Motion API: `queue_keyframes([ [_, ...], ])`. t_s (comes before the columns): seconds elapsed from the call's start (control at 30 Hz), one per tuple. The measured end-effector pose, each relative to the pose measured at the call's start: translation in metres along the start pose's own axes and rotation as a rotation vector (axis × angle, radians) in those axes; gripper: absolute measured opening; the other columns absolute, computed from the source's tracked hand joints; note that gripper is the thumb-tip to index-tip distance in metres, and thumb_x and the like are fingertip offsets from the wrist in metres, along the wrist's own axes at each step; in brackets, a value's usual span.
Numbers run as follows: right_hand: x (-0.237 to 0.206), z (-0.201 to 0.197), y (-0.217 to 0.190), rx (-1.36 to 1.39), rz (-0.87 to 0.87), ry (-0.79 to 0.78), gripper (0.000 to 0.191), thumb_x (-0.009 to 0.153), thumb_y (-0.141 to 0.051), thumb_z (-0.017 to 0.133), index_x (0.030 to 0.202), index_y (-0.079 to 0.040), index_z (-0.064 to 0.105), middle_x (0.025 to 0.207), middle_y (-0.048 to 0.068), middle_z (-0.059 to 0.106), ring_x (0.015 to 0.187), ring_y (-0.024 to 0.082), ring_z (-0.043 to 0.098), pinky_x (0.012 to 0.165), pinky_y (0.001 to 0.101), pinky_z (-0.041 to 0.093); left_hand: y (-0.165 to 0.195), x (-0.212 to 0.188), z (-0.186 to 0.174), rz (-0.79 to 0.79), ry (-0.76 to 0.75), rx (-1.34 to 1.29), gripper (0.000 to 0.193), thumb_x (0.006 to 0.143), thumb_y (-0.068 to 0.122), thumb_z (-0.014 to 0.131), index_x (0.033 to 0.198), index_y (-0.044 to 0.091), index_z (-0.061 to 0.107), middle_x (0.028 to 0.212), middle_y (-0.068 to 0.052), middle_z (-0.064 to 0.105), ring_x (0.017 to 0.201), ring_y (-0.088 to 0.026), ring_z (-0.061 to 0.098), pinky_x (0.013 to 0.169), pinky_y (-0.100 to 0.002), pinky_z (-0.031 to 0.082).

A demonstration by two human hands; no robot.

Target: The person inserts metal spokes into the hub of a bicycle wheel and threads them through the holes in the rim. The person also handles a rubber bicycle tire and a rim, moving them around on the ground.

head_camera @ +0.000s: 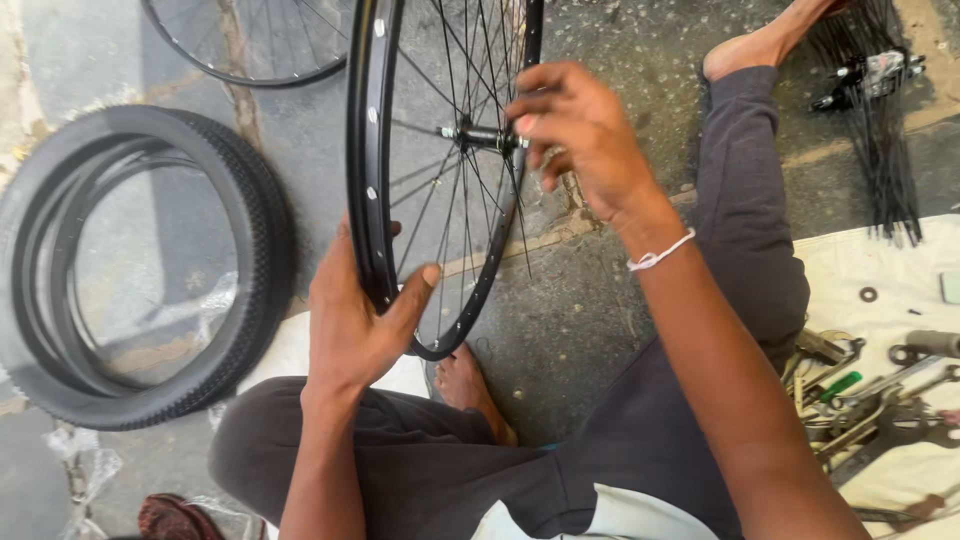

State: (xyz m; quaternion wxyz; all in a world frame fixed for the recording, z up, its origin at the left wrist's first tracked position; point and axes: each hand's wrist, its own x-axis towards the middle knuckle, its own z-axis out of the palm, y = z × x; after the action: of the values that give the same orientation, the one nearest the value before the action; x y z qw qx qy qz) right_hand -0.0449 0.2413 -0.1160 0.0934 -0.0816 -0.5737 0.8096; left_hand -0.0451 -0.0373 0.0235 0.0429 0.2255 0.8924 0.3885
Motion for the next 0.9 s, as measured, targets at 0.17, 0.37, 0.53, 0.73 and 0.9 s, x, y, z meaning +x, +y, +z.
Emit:
queue_keyframes([
  [0.17, 0.003, -0.129, 0.118, -1.055, -0.058, 0.613, 0.009, 0.088, -0.009, 0.071, 0.096, -0.006, 0.072, 0.093, 0.014, 0.074, 0.085, 0.03, 0.073, 0.077, 0.0422, 0.056, -0.014, 0.022, 0.025, 0.002, -0.013, -0.304, 0.056, 0.084, 0.007, 0.077, 0.136, -0.001, 0.058, 0.1, -0.012, 0.064, 0.085, -0.022, 0.055, 0.076, -0.037, 0.045],
  [0.37, -0.024, -0.172, 0.231, -1.412, 0.162, 0.362, 0.025, 0.083, -0.015, 0.074, 0.103, 0.0, 0.07, 0.103, 0.025, 0.071, 0.095, 0.045, 0.065, 0.079, 0.0523, 0.052, -0.009, 0.023, 0.041, 0.152, -0.08, -0.611, 0.05, 0.091, 0.006, 0.082, 0.123, 0.003, 0.043, 0.1, -0.006, 0.061, 0.088, -0.009, 0.058, 0.078, -0.026, 0.049],
  [0.53, 0.006, -0.171, 0.251, -1.562, 0.308, 0.188, 0.017, 0.084, -0.013, 0.07, 0.094, 0.002, 0.072, 0.103, 0.025, 0.072, 0.103, 0.042, 0.066, 0.088, 0.0515, 0.055, -0.003, 0.013, 0.053, 0.055, -0.017, -0.594, 0.052, 0.084, 0.002, 0.084, 0.116, 0.006, 0.043, 0.1, -0.007, 0.057, 0.087, -0.008, 0.053, 0.077, -0.024, 0.048],
  [0.73, 0.027, -0.167, 0.252, -1.593, 0.262, 0.115, 0.023, 0.083, -0.019, 0.074, 0.092, 0.003, 0.071, 0.093, 0.027, 0.072, 0.091, 0.046, 0.07, 0.08, 0.0523, 0.058, 0.015, 0.006, 0.051, 0.047, 0.064, -0.506, 0.048, 0.085, -0.005, 0.082, 0.117, 0.002, 0.047, 0.09, -0.005, 0.051, 0.074, -0.006, 0.047, 0.065, -0.022, 0.041],
  [0.9, 0.009, -0.148, 0.237, -1.407, 0.227, 0.161, 0.032, 0.082, -0.02, 0.075, 0.098, 0.007, 0.066, 0.085, 0.029, 0.071, 0.08, 0.046, 0.071, 0.075, 0.051, 0.057, 0.025, -0.024, 0.038, -0.202, -0.019, -0.784, 0.037, 0.087, -0.004, 0.079, 0.11, -0.002, 0.051, 0.082, -0.007, 0.061, 0.067, -0.008, 0.058, 0.056, -0.026, 0.047],
])
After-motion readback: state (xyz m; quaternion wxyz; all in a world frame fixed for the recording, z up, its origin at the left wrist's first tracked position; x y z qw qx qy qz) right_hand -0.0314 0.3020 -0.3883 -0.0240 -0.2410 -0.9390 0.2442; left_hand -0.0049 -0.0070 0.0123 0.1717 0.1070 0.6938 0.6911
